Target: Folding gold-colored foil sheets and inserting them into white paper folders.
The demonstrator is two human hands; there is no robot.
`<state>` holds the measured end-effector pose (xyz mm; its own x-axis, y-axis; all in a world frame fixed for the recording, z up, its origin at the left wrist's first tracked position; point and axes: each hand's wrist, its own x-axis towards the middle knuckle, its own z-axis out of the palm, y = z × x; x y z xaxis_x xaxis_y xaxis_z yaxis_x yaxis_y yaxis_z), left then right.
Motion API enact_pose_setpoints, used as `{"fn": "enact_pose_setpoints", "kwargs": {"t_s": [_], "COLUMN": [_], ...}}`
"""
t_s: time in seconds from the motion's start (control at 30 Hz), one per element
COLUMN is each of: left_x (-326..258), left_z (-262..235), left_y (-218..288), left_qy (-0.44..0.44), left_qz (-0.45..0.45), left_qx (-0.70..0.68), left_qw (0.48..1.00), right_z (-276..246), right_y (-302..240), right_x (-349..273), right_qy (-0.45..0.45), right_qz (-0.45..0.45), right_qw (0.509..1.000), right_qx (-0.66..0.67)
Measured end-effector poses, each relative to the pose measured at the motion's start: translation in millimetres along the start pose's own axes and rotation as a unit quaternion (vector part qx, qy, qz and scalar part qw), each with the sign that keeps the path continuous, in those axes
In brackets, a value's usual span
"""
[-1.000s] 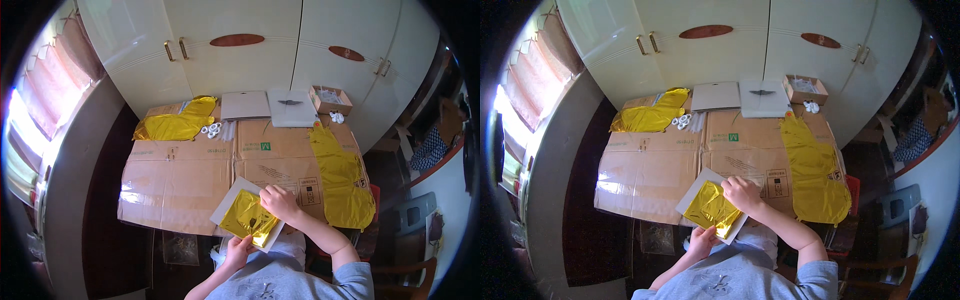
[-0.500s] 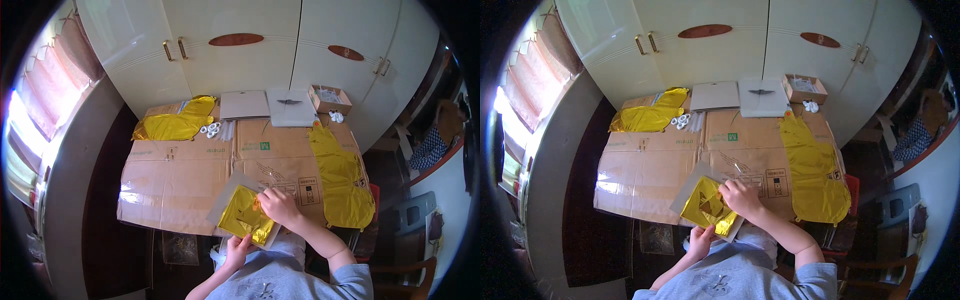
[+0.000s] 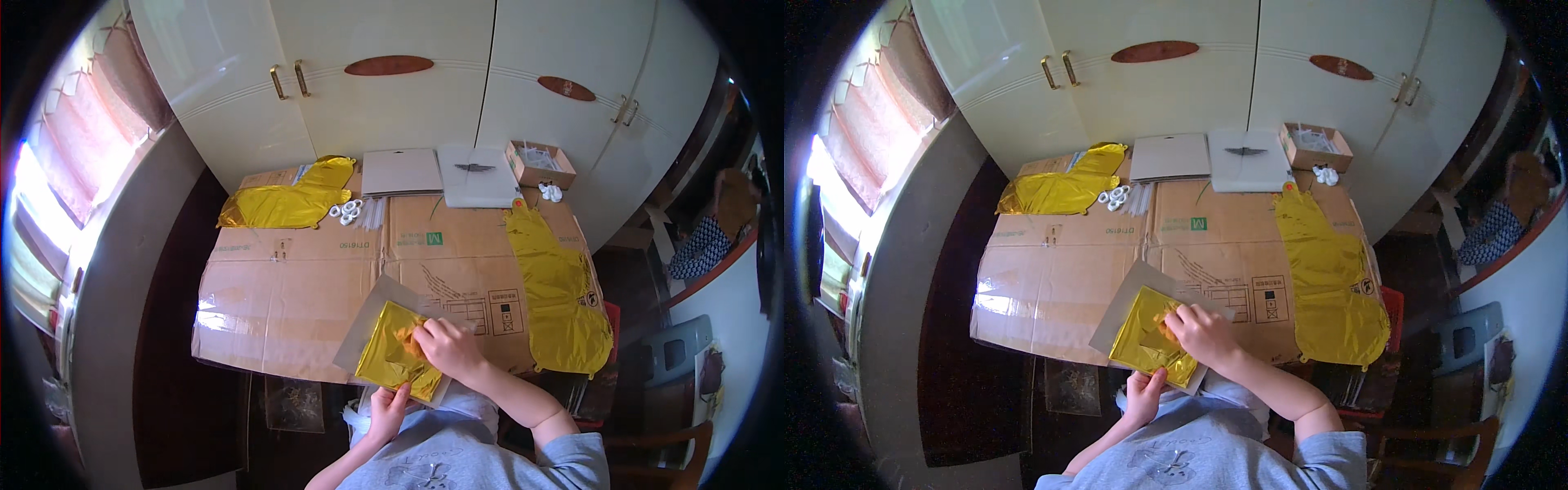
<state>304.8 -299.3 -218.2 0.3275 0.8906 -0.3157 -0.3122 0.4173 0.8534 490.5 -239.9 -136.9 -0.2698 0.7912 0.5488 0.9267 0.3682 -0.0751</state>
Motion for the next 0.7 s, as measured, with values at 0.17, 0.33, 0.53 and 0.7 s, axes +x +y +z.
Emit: {"fn": "enact_pose_setpoints", "kwargs": {"t_s": [0.17,0.33,0.53,0.7], "left_x": [3.5,-7.6,-7.4,-1.3], "left_z": [1.9,0.2,-6.3,-9.2], "left_y": [-1.5,-4.8,-11.5,-8.0], "left_qy": [0.009,-0.004,0.010,0.009], "left_qz": [-0.007,0.046,0.035,0.050], "left_qx": [0.002,0.039,0.051,0.039], "left_qw": [1.000,0.998,0.998,0.998], "right_z": [-0.4,-1.9,13.3,9.1], "right_y": [-6.8,-6.2,-16.7,-30.3], "right_x": [-0.2,8.8,8.4,6.5], "right_qy": [0.011,0.036,0.025,0.007], "right_qz": [0.001,0.048,0.019,-0.025], "right_qw": [1.000,0.998,0.999,1.000], "right_qx": [0.004,0.011,0.020,0.005]}}
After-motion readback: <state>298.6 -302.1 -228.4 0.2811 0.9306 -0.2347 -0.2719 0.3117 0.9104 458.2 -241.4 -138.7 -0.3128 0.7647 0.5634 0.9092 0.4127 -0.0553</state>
